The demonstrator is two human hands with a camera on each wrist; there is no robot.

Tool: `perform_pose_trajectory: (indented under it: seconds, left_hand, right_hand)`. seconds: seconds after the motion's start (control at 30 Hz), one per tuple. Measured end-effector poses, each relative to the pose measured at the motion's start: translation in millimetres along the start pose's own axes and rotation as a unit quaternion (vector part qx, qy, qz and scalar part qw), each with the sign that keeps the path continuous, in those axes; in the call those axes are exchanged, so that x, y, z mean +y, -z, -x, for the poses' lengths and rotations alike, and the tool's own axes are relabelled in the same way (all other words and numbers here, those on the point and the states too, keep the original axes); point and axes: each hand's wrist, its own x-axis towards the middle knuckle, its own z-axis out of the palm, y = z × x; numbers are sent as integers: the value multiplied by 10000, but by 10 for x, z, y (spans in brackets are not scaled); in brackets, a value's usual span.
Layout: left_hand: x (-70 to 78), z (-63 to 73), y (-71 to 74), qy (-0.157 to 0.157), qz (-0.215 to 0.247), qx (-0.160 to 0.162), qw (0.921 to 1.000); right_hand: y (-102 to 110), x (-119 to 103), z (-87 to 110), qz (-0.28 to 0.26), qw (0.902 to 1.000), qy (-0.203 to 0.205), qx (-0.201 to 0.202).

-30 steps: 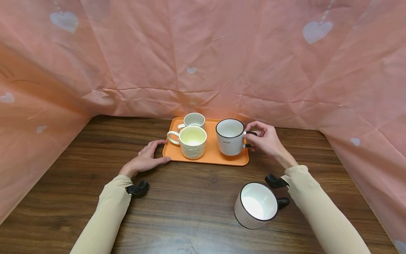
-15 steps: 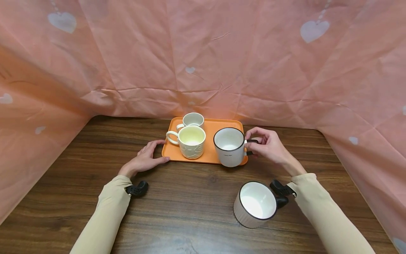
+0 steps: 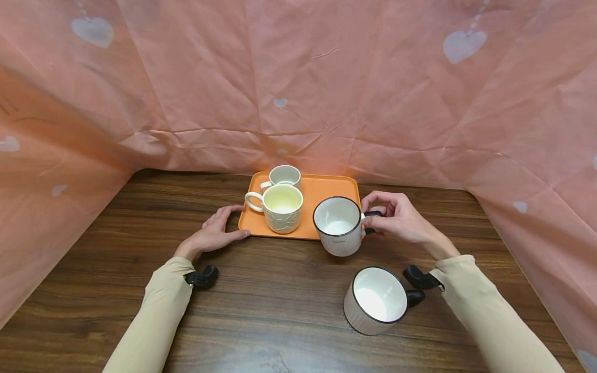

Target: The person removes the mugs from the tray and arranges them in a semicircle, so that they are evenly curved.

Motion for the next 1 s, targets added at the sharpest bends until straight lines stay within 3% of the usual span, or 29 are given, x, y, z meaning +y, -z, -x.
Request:
perform_pose_trajectory:
  seconds: [0.23,0.47,0.73,1.0]
  left_hand:
    - [7,-2,6,15,-34,4,10000]
    - [2,-6,7,48,-68,-19,10000]
    - [32,16,19,73,-53,-36,10000]
    - [8,6,20,80,-51,-50,9999]
  right_hand:
    - [50,2,13,-428,9967,81,-686]
    - [57,19,4,-307,9903,45,-1357]
    - [8,4,-17,49,9869,-252,-1594]
    - [-35,34,-60,-255,9769,-516,-2056]
